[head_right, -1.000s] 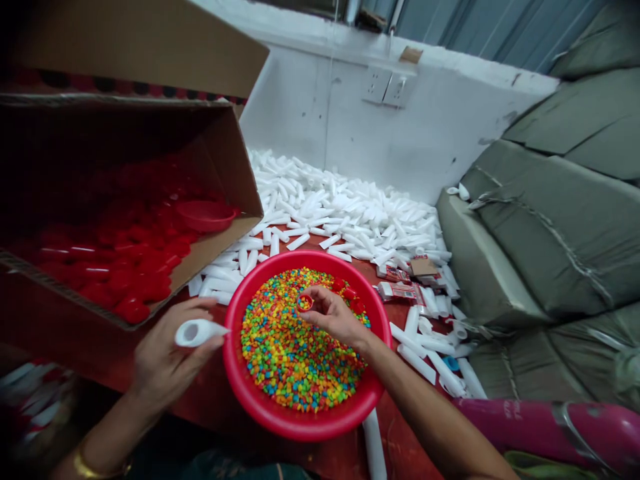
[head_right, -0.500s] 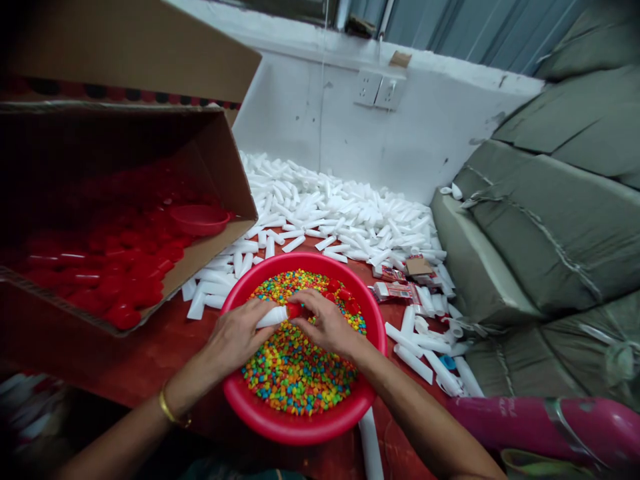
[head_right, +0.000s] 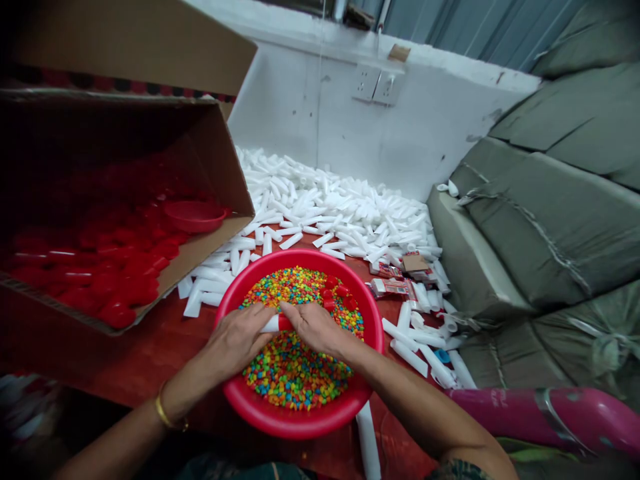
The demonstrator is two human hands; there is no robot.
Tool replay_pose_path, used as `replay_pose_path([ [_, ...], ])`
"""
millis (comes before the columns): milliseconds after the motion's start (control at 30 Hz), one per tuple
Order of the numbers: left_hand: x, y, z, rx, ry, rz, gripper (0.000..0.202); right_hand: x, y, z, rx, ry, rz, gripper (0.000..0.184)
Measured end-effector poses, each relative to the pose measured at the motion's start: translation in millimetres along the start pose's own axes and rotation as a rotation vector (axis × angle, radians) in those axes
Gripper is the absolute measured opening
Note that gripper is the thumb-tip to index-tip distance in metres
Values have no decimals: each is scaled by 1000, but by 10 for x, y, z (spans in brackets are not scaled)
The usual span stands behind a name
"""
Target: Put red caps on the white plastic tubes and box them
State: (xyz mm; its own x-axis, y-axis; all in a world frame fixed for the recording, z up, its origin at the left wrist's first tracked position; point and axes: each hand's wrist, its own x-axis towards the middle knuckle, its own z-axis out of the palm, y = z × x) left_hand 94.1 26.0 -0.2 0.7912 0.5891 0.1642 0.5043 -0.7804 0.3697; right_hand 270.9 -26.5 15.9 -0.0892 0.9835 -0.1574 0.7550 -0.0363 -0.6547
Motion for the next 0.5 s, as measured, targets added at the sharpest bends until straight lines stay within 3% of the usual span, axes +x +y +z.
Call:
replay_pose_path([
  [100, 9, -3, -11, -63, -16, -3, 13, -65, 8, -30, -41, 52, -148, 39],
  [167, 9, -11, -12, -82, -27, 26, 14, -85, 21, -33, -49, 51, -150, 40],
  [233, 0, -15, 1, -42, 0, 67, 13, -74, 25, 1, 89, -38, 6, 50],
  [367, -15, 8, 43, 120, 90, 111, 19, -39, 2, 107, 436, -341, 379, 70],
  [433, -11, 24, 44, 124, 85, 88, 16, -54, -11, 114, 406, -298, 379, 74],
  [500, -9, 29, 32, 62, 70, 39, 10, -83, -13, 87, 239, -102, 217, 67],
])
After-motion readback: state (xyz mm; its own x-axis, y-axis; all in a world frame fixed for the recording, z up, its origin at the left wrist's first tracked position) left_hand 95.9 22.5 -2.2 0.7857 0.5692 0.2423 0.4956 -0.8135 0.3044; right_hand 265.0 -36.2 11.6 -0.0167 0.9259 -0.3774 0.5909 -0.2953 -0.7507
